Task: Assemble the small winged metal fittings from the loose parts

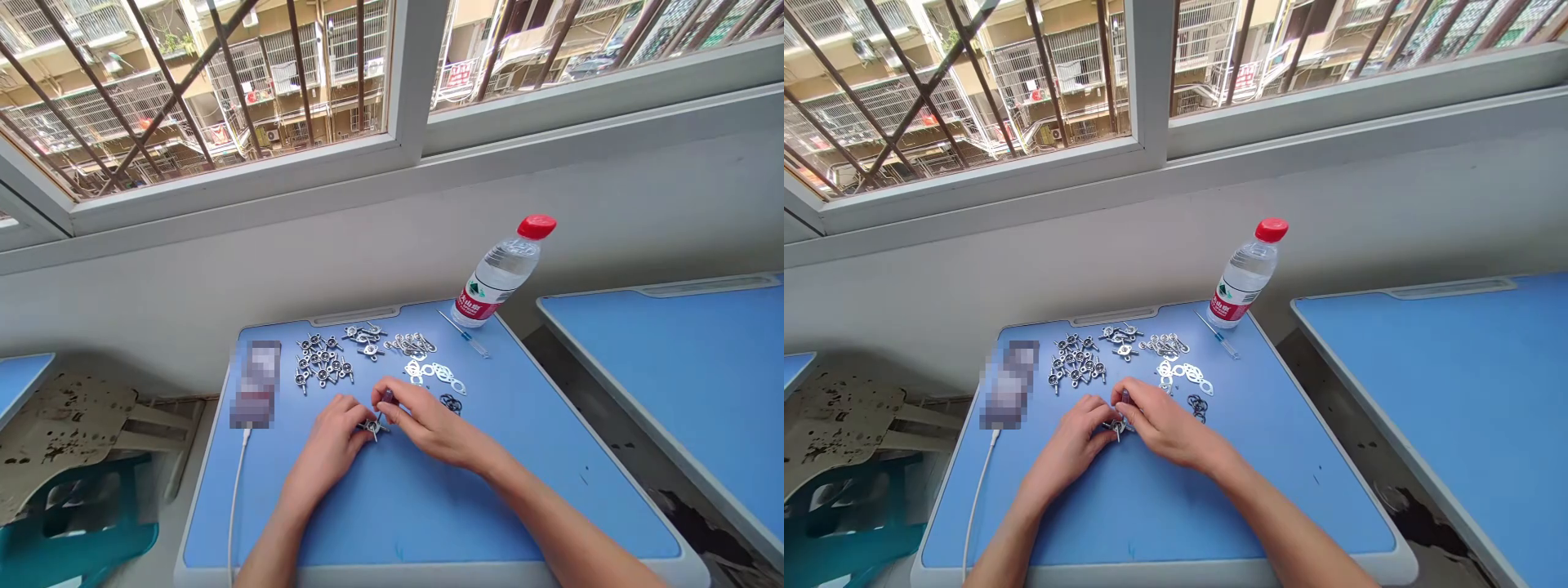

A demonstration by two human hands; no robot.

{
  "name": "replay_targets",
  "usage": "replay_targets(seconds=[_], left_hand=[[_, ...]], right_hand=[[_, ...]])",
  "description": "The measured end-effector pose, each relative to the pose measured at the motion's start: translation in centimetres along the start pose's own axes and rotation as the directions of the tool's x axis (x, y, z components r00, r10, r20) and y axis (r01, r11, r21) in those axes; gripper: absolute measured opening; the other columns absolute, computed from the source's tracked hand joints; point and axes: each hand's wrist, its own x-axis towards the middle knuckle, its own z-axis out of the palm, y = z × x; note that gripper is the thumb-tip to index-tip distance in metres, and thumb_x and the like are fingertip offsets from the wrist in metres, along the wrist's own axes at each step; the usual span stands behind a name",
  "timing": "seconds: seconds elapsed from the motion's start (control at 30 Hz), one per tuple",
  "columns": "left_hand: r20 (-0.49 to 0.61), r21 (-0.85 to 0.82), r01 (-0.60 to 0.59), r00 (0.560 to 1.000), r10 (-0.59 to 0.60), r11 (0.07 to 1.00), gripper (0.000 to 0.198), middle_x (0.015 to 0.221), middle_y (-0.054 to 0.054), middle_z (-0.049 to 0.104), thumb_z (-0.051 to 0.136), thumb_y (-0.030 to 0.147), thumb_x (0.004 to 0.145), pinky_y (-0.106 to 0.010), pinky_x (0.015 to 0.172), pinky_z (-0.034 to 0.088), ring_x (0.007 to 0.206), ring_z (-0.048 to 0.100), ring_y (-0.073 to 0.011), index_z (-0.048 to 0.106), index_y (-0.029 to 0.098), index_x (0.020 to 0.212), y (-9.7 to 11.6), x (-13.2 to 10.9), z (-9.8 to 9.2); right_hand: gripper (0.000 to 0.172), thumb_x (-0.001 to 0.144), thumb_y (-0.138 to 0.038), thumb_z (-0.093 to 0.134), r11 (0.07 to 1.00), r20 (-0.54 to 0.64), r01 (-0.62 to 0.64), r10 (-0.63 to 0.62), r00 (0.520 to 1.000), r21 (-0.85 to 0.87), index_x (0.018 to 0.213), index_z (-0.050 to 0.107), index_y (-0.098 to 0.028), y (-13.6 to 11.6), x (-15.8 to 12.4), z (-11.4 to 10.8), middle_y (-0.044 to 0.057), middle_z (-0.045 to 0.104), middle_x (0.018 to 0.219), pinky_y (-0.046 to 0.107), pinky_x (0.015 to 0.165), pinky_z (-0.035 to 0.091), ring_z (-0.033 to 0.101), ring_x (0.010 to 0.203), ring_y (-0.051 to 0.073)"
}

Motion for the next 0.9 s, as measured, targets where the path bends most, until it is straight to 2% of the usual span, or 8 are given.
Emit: replay_targets(seconds=[0.3,0.53,0.6,0.7,0.77,0.9], left_hand=[[0.004,-0.008,0.009,1.0,-0.009,1.0,0.015,0.094,-0.002,0.062,0.052,0.012,0.09,-0.03,0.078,0.043,0.091,0.052,-0.0202,0.063,0.022,0.094,0.0,0.0,0.0],[-0.004,-0.012,0.001,1.0,-0.001,1.0,0.015,0.094,-0.002,0.061,0.052,0.012,0.091,-0.029,0.078,0.042,0.092,0.053,-0.02,0.063,0.022,0.094,-0.2,0.1,0.2],[-0.01,-0.018,-0.002,1.0,0.002,1.0,0.015,0.095,-0.002,0.061,0.053,0.011,0.09,-0.029,0.078,0.043,0.092,0.053,-0.0199,0.063,0.022,0.093,-0.3,0.1,0.2],[-0.012,-0.015,-0.003,1.0,0.002,1.0,0.013,0.096,-0.002,0.061,0.056,0.012,0.089,-0.03,0.079,0.043,0.093,0.053,-0.0199,0.062,0.022,0.092,-0.3,0.0,0.2],[-0.011,-0.008,0.005,1.0,-0.005,1.0,0.012,0.095,-0.002,0.061,0.057,0.012,0.089,-0.029,0.079,0.043,0.093,0.052,-0.0201,0.062,0.022,0.093,-0.1,0.0,0.1],[-0.009,-0.018,0.007,1.0,-0.008,1.0,0.011,0.093,-0.002,0.061,0.058,0.013,0.089,-0.029,0.079,0.044,0.093,0.053,-0.0196,0.063,0.022,0.092,0.0,-0.1,0.1]], right_hand=[[0.014,0.095,-0.022,0.036,1.0,0.01,0.006,-0.006,1.0,-0.027,0.089,0.049,-0.021,-0.1,-0.1,-0.2,0.003,0.06,0.085,0.029,0.071,0.043,0.052,0.075,0.016],[0.014,0.095,-0.02,0.037,0.996,0.036,0.059,-0.057,0.998,-0.059,0.089,0.05,-0.021,0.0,-0.2,0.0,0.003,0.061,0.087,0.029,0.072,0.045,0.055,0.077,0.016],[0.014,0.094,-0.018,0.037,0.993,0.024,0.092,-0.09,0.996,-0.07,0.097,0.051,-0.021,0.3,-0.2,0.2,0.004,0.064,0.09,0.03,0.073,0.046,0.057,0.079,0.017],[0.024,0.093,-0.016,0.037,0.973,-0.02,0.194,-0.198,0.98,-0.122,0.112,0.051,-0.022,1.0,0.0,0.6,0.005,0.067,0.092,0.031,0.074,0.047,0.06,0.08,0.018],[0.023,0.095,-0.018,0.037,0.95,-0.036,0.247,-0.258,0.965,-0.191,0.109,0.054,-0.022,1.4,0.1,0.8,0.006,0.068,0.09,0.031,0.071,0.047,0.061,0.077,0.018],[0.019,0.096,-0.021,0.041,0.904,-0.067,0.265,-0.304,0.95,-0.334,0.1,0.059,-0.021,1.9,0.1,1.0,0.005,0.069,0.082,0.03,0.065,0.048,0.062,0.07,0.018]])
